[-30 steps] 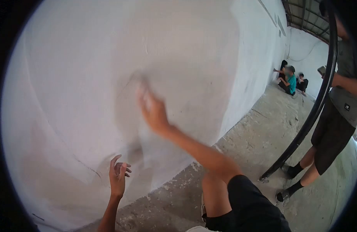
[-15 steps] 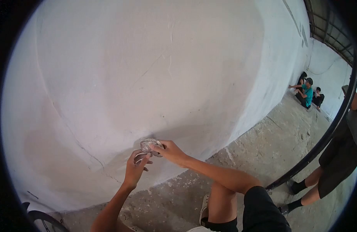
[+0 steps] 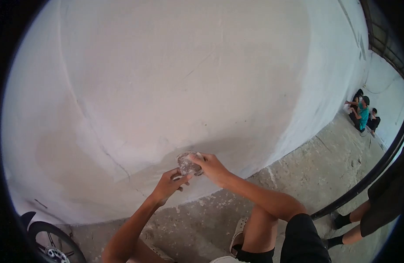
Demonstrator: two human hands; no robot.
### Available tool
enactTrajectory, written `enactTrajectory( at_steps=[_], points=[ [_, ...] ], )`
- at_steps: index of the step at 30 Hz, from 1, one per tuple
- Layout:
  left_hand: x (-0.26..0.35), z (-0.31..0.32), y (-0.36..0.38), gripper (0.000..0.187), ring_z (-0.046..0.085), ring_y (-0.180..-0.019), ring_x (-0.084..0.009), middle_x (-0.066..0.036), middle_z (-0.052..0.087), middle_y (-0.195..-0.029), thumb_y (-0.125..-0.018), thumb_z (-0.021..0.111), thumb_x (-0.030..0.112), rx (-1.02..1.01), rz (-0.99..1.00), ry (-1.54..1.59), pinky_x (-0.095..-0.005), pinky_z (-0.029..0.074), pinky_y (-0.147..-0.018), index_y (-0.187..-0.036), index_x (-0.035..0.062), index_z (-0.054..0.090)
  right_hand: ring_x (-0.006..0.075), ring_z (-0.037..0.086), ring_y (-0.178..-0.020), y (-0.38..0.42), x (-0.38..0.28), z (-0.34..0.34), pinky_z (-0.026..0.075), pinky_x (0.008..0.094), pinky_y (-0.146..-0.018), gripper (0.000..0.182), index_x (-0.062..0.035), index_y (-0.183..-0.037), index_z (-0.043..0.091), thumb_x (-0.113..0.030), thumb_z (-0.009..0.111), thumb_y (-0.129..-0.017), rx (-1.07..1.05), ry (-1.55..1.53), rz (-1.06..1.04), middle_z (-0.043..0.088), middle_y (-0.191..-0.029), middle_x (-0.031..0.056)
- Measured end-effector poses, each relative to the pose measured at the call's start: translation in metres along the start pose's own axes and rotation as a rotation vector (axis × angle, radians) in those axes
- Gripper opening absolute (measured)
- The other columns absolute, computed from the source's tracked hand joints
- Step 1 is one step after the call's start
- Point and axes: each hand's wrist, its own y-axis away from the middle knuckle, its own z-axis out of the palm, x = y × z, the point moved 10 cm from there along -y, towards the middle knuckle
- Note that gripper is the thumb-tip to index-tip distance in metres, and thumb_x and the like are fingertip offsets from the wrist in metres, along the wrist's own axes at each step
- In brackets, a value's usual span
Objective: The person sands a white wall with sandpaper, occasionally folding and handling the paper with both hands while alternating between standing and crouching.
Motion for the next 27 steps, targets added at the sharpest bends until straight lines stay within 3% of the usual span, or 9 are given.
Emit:
enactTrajectory(
  at_steps=[3,5,8,11,14,21,27],
  points=[
    [0.0,-0.008,-0.002,0.033,0.062,-0.085,-0.0119,-0.004,0.065,-0.1,-0.092,0.071,0.021,0.066,0.101,-0.035,-0.027,0.049,-0.067,-0.117,0.0019,0.06,0.0062,0.048,-0.071,0.001,-0.002,0.0,0.04,0.0265,-0.06,0.043,-0.0012,-0.11,0.066,-0.042,0.059,-0.097,0.014,-0.089,0.047,0.058,-0.083,-0.0023],
    [0.032,-0.022,0.013,0.023,0.062,-0.08,-0.0118,-0.006,0.065,-0.092,-0.093,0.069,0.015,0.331,0.407,-0.134,-0.0251,0.048,-0.063,-0.108,0.0007,0.059,0.0069,0.052,-0.074,-0.002,-0.005,0.0,0.043,0.0269,-0.064,0.041,-0.0007,-0.112,0.065,-0.039,0.059,-0.098,0.022,-0.163,0.02,0.06,-0.087,-0.0013],
    [0.041,-0.017,0.02,0.02,0.062,-0.076,-0.0104,-0.006,0.065,-0.089,-0.095,0.067,0.017,0.341,0.533,-0.05,-0.0239,0.046,-0.058,-0.096,0.0,0.056,0.0086,0.058,-0.083,0.005,-0.012,0.011,0.047,0.028,-0.071,0.041,0.0006,-0.115,0.062,-0.037,0.058,-0.099,-0.027,-0.257,0.03,0.062,-0.095,0.0017],
    [0.04,-0.009,0.022,0.02,0.061,-0.069,-0.0101,-0.006,0.065,-0.087,-0.097,0.064,0.017,0.283,0.491,0.053,-0.0248,0.045,-0.056,-0.092,0.0013,0.052,0.0103,0.06,-0.093,0.008,-0.016,0.016,0.049,0.0292,-0.079,0.043,0.0016,-0.118,0.058,-0.037,0.057,-0.1,-0.056,-0.31,0.043,0.062,-0.104,0.0048],
    [0.037,-0.013,0.018,0.019,0.057,-0.062,-0.0102,-0.004,0.063,-0.079,-0.099,0.061,0.017,0.306,0.46,0.051,-0.0262,0.045,-0.055,-0.092,0.0036,0.05,0.0111,0.06,-0.095,0.005,-0.012,0.016,0.05,0.03,-0.081,0.044,0.0021,-0.119,0.057,-0.037,0.057,-0.1,-0.059,-0.36,0.063,0.061,-0.107,0.006],
    [0.018,-0.017,0.006,0.022,0.052,-0.059,-0.0089,-0.004,0.063,-0.077,-0.097,0.064,0.022,0.282,0.283,0.142,-0.0263,0.044,-0.055,-0.09,0.0043,0.053,0.014,0.062,-0.099,0.007,-0.022,0.018,0.052,0.0329,-0.083,0.047,0.0043,-0.122,0.054,-0.036,0.058,-0.099,-0.07,-0.315,0.005,0.062,-0.112,0.008],
    [0.017,-0.017,0.005,0.025,0.049,-0.058,-0.0087,-0.006,0.065,-0.079,-0.095,0.067,0.025,0.297,0.283,0.092,-0.0263,0.043,-0.056,-0.091,0.0036,0.055,0.0144,0.062,-0.1,0.008,-0.019,0.025,0.053,0.0311,-0.084,0.038,0.0032,-0.122,0.056,-0.025,0.063,-0.097,-0.099,-0.445,0.052,0.064,-0.112,0.0075]
  ],
)
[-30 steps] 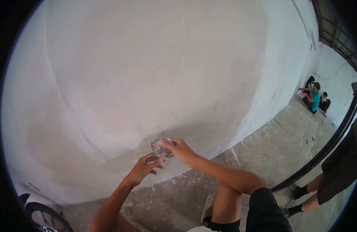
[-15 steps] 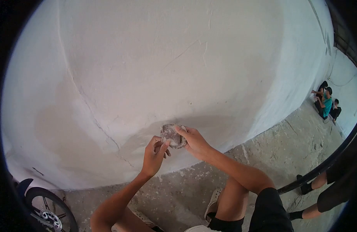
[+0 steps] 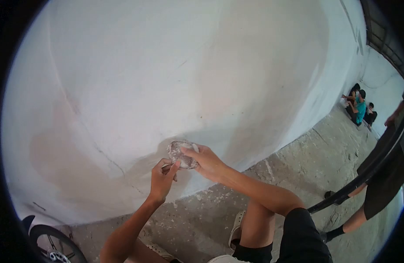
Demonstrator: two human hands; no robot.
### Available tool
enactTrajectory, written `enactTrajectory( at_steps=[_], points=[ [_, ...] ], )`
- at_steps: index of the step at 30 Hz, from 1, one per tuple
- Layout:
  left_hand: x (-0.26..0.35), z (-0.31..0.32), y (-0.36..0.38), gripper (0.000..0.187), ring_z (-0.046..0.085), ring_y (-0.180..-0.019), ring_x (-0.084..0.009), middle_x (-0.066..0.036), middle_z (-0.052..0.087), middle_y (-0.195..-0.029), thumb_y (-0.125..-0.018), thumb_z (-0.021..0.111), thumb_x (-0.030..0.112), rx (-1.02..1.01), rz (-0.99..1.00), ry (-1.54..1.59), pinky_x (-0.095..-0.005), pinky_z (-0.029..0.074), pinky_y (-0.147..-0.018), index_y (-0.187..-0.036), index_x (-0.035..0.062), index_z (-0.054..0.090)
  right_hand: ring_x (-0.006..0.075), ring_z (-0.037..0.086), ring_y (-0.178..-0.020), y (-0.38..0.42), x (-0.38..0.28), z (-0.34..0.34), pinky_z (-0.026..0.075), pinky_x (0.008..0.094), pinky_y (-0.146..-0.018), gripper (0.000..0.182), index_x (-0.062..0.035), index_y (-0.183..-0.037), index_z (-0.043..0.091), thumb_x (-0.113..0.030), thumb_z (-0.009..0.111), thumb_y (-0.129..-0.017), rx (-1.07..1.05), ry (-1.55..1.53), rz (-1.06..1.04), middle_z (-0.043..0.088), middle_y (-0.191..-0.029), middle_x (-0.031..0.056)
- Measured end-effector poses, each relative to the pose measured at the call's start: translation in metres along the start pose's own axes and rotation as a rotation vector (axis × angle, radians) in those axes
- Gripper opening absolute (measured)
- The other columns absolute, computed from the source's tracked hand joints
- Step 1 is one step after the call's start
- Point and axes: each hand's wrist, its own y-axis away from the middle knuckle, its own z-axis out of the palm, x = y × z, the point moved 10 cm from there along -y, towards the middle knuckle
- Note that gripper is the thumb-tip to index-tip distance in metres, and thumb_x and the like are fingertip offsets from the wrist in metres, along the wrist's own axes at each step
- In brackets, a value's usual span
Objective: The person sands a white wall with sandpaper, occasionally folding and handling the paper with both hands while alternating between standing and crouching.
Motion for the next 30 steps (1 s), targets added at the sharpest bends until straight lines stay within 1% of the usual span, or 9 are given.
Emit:
enactTrajectory(
  at_steps=[6,8,12,14,17,20,23,25,30],
  points=[
    [-0.002,0.001,0.001,0.03,0.056,-0.066,-0.0094,-0.01,0.068,-0.087,-0.094,0.069,0.027,-0.025,-0.033,-0.042,-0.0244,0.043,-0.057,-0.098,0.0015,0.054,0.0109,0.061,-0.099,0.0,0.005,-0.006,0.049,0.0291,-0.086,0.035,0.0,-0.121,0.059,-0.026,0.062,-0.098,0.023,0.071,0.026,0.065,-0.109,0.004],
    [0.001,0.001,0.001,0.031,0.061,-0.074,-0.0127,-0.01,0.066,-0.096,-0.095,0.067,0.028,-0.017,-0.03,-0.104,-0.0283,0.05,-0.059,-0.106,0.0025,0.053,0.0103,0.06,-0.098,0.004,-0.002,-0.002,0.048,0.0289,-0.087,0.034,-0.0006,-0.121,0.06,-0.026,0.062,-0.098,0.013,0.085,0.009,0.065,-0.108,0.0036],
    [0.015,-0.002,0.005,0.033,0.062,-0.085,-0.0152,-0.009,0.064,-0.101,-0.094,0.067,0.028,0.091,-0.005,0.003,-0.0301,0.054,-0.066,-0.108,0.0021,0.053,0.0099,0.06,-0.094,0.009,-0.012,0.0,0.049,0.0287,-0.084,0.034,-0.0002,-0.12,0.061,-0.026,0.063,-0.097,-0.003,0.155,-0.03,0.065,-0.106,0.0033],
    [0.017,0.003,0.001,0.032,0.063,-0.093,-0.0164,-0.008,0.064,-0.1,-0.094,0.068,0.025,-0.008,-0.027,0.048,-0.0309,0.056,-0.074,-0.111,0.002,0.054,0.0097,0.06,-0.094,0.007,-0.011,-0.001,0.05,0.0283,-0.083,0.034,-0.0001,-0.12,0.061,-0.026,0.063,-0.097,-0.02,0.149,-0.034,0.065,-0.105,0.0034],
    [0.007,0.004,-0.006,0.03,0.063,-0.097,-0.0162,-0.008,0.065,-0.103,-0.093,0.069,0.021,-0.098,-0.033,-0.023,-0.0321,0.057,-0.078,-0.111,0.001,0.055,0.0116,0.063,-0.101,0.005,-0.003,-0.005,0.052,0.0294,-0.088,0.034,0.0014,-0.123,0.059,-0.022,0.062,-0.098,-0.029,0.144,0.03,0.066,-0.113,0.0056],
    [0.007,0.006,-0.005,0.024,0.063,-0.095,-0.0159,-0.008,0.063,-0.102,-0.091,0.071,0.015,-0.089,-0.025,0.078,-0.0326,0.058,-0.081,-0.101,-0.0003,0.056,0.0113,0.063,-0.099,0.006,-0.002,-0.002,0.052,0.0294,-0.086,0.034,0.0013,-0.122,0.059,-0.023,0.062,-0.098,-0.038,0.156,0.037,0.067,-0.111,0.0055],
    [0.011,0.011,0.0,0.021,0.063,-0.095,-0.0152,-0.008,0.062,-0.103,-0.091,0.071,0.012,-0.087,-0.02,0.121,-0.0354,0.059,-0.087,-0.099,-0.001,0.057,0.011,0.062,-0.098,0.008,-0.008,-0.003,0.052,0.0293,-0.087,0.036,0.0016,-0.122,0.06,-0.024,0.063,-0.098,0.004,0.265,-0.002,0.067,-0.11,0.0056],
    [0.011,0.014,0.002,0.021,0.063,-0.095,-0.0151,-0.009,0.062,-0.104,-0.091,0.07,0.011,-0.077,-0.05,0.167,-0.0362,0.059,-0.088,-0.1,-0.0011,0.056,0.0097,0.061,-0.09,0.007,-0.011,-0.006,0.05,0.0291,-0.082,0.039,0.0,-0.12,0.062,-0.03,0.064,-0.097,0.028,0.276,-0.059,0.067,-0.1,0.0028],
    [0.007,0.012,0.001,0.022,0.062,-0.096,-0.0155,-0.009,0.062,-0.105,-0.091,0.07,0.011,-0.077,-0.047,0.242,-0.0372,0.059,-0.088,-0.102,-0.0014,0.056,0.0105,0.059,-0.094,0.005,-0.005,-0.007,0.049,0.03,-0.086,0.041,0.0004,-0.122,0.061,-0.032,0.064,-0.096,0.018,0.258,-0.015,0.066,-0.104,0.0037]
  ],
)
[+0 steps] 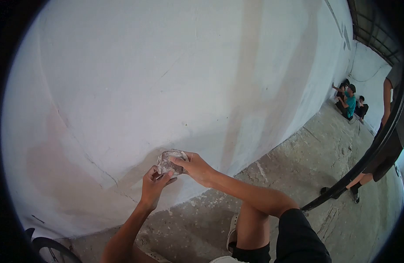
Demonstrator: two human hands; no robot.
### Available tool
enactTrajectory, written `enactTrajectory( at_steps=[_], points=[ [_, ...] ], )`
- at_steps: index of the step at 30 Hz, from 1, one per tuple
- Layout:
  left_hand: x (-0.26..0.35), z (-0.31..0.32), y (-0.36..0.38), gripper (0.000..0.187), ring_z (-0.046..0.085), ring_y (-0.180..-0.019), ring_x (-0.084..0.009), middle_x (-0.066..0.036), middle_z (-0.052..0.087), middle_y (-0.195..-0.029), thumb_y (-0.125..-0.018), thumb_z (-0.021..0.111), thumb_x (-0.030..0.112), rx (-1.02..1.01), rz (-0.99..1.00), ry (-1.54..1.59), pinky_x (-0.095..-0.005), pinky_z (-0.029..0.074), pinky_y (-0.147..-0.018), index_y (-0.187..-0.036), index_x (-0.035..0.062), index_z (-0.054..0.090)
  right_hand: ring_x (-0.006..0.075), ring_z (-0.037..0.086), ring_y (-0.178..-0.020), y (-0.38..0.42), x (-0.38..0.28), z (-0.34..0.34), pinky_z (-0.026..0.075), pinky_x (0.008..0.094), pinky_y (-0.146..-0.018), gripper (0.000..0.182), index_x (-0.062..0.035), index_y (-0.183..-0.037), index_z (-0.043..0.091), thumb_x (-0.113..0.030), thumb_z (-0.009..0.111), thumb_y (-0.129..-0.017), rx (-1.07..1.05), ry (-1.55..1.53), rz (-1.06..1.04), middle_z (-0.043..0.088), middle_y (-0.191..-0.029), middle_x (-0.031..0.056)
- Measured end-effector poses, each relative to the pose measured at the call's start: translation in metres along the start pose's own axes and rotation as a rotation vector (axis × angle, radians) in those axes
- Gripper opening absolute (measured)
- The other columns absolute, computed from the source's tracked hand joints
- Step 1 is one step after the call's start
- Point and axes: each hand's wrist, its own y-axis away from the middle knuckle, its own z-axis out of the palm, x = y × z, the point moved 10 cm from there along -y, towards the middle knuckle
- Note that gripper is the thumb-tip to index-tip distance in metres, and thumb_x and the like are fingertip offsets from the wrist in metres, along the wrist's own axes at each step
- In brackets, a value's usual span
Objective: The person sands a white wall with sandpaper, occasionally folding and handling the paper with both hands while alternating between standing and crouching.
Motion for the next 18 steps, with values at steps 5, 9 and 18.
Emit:
enactTrajectory(
  at_steps=[5,9,18],
  points=[
    [-0.011,-0.006,-0.004,0.036,0.063,-0.105,-0.021,-0.013,0.062,-0.115,-0.094,0.065,0.014,-0.038,-0.041,-0.07,-0.0398,0.057,-0.092,-0.124,-0.0014,0.051,0.0122,0.061,-0.102,0.001,0.0,0.0,0.049,0.0314,-0.093,0.041,0.002,-0.124,0.058,-0.029,0.063,-0.097,-0.017,-0.007,0.048,0.065,-0.112,0.0059],
    [-0.012,-0.008,-0.006,0.039,0.063,-0.104,-0.0219,-0.014,0.061,-0.115,-0.094,0.066,0.016,-0.035,-0.075,-0.07,-0.0403,0.057,-0.09,-0.126,-0.0014,0.05,0.0129,0.061,-0.103,-0.005,0.009,-0.004,0.05,0.0311,-0.093,0.042,0.0034,-0.124,0.057,-0.028,0.062,-0.098,-0.011,0.002,0.046,0.064,-0.113,0.0076],
    [-0.002,-0.01,-0.002,0.019,0.063,-0.089,-0.0135,-0.004,0.065,-0.095,-0.094,0.067,0.02,0.031,-0.025,-0.091,-0.0341,0.058,-0.077,-0.098,0.0019,0.063,0.0117,0.059,-0.096,-0.001,-0.002,0.0,0.049,0.0306,-0.086,0.045,0.0021,-0.121,0.06,-0.035,0.063,-0.096,-0.003,0.035,-0.023,0.065,-0.107,0.0057]
  ],
)
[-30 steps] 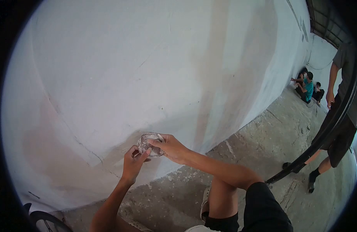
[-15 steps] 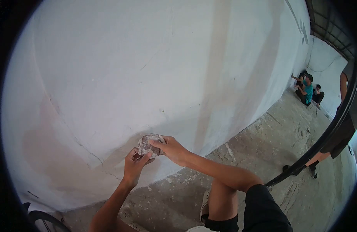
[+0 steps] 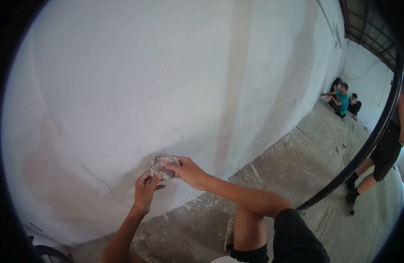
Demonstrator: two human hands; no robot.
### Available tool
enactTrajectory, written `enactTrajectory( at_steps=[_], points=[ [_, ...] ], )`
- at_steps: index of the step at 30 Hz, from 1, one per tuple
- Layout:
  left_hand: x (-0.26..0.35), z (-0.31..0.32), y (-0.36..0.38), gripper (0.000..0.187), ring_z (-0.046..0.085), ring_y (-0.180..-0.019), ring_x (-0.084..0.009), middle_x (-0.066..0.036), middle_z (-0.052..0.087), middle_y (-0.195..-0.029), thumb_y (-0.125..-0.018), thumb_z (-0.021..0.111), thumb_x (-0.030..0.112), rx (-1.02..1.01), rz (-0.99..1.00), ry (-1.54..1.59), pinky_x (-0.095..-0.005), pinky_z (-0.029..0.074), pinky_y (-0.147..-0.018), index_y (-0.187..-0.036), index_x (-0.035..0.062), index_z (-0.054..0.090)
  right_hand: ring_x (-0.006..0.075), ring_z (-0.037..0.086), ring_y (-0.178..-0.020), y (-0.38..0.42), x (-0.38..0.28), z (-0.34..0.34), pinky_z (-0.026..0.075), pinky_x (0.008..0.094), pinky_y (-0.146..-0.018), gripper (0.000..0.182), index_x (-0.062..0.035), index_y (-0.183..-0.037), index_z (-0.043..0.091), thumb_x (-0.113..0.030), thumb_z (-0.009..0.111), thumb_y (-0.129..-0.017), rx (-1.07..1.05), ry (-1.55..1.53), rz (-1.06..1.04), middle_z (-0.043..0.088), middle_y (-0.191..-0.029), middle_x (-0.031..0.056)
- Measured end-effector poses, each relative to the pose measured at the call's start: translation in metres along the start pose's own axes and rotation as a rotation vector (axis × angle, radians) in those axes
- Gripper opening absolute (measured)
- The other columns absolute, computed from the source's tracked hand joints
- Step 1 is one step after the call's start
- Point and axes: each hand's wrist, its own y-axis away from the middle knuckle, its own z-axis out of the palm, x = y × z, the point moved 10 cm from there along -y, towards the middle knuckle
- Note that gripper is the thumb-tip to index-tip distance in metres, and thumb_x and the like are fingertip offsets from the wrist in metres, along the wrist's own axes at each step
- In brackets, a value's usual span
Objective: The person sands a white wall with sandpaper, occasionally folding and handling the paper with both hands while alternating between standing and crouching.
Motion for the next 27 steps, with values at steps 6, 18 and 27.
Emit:
enactTrajectory(
  at_steps=[6,18,27],
  points=[
    [-0.001,-0.007,-0.004,0.018,0.061,-0.083,-0.0105,-0.003,0.065,-0.093,-0.094,0.068,0.02,-0.04,0.081,-0.022,-0.0328,0.057,-0.077,-0.096,0.0026,0.065,0.0114,0.058,-0.103,0.001,-0.001,0.008,0.048,0.0294,-0.091,0.045,0.0002,-0.125,0.059,-0.036,0.061,-0.098,-0.049,-0.024,0.023,0.065,-0.11,0.0036],
    [0.008,0.01,0.008,0.048,0.066,-0.098,-0.0216,-0.015,0.063,-0.116,-0.096,0.064,0.027,0.006,0.071,-0.165,-0.033,0.056,-0.077,-0.132,0.0007,0.045,0.0337,0.056,-0.094,0.107,-0.245,-0.106,0.044,0.0425,-0.088,0.026,0.0011,-0.119,0.06,-0.012,0.056,-0.097,1.17,0.916,-1.329,0.061,-0.107,0.019],
    [-0.011,0.017,0.001,0.044,0.064,-0.095,-0.0224,-0.014,0.061,-0.116,-0.099,0.057,0.034,-0.047,0.004,-0.206,-0.0346,0.055,-0.075,-0.132,0.0065,0.045,0.0383,0.055,-0.095,0.037,-0.283,-0.107,0.043,0.0491,-0.085,0.019,-0.001,-0.104,0.052,-0.017,0.058,-0.096,1.124,1.253,-1.347,0.058,-0.102,0.0206]
  ],
)
